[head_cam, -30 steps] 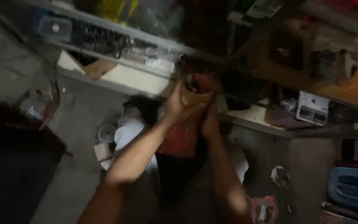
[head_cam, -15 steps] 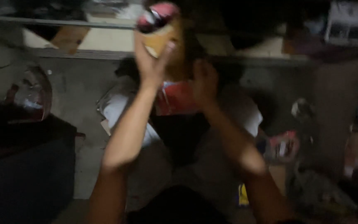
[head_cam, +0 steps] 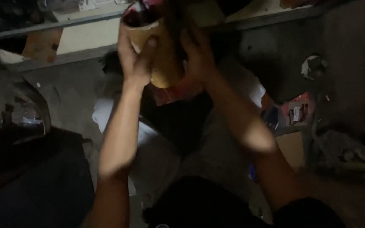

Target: Inspecting and organizing motorcycle parts from storage shelves.

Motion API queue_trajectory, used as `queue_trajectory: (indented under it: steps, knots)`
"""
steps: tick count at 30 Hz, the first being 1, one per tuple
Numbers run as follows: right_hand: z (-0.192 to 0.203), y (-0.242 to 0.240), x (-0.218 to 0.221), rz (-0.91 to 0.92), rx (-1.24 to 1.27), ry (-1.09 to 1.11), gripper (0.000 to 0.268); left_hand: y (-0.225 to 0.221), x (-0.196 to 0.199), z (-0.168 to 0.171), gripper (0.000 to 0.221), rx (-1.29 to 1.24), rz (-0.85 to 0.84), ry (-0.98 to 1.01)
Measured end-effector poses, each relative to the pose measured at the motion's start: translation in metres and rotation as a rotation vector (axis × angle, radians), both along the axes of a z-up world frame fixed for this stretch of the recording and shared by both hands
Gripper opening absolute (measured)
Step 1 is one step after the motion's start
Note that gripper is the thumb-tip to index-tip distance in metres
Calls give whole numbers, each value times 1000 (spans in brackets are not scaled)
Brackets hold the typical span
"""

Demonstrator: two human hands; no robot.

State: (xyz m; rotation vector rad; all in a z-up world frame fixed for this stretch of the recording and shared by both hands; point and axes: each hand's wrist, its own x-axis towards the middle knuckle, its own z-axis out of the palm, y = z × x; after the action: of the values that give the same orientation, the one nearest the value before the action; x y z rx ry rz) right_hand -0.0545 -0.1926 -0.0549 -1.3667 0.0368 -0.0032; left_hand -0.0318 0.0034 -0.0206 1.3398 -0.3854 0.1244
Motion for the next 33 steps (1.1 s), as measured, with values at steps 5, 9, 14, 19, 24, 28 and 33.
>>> queue_trajectory:
  steps: [5,9,14,19,24,28,33]
  knots:
    - [-17,30,-5,16,152,305,53,27,15,-21,67,-86,140,28]
    - [14,46,-19,-24,-324,372,52,42,26,-20,65,-65,210,-28]
    - [63,59,-46,38,-750,-263,47,40,25,-29,78,-11,362,-43]
    - [70,51,-31,44,-830,-580,39,26,18,-10,85,11,299,37]
    - [66,30,-12,56,-305,-167,55,12,3,1,80,67,47,71]
    - [18,15,-15,120,-813,-407,62,11,1,1,82,36,10,18]
    - [75,27,-16,282,-498,295,73,38,19,-23,88,-290,160,221]
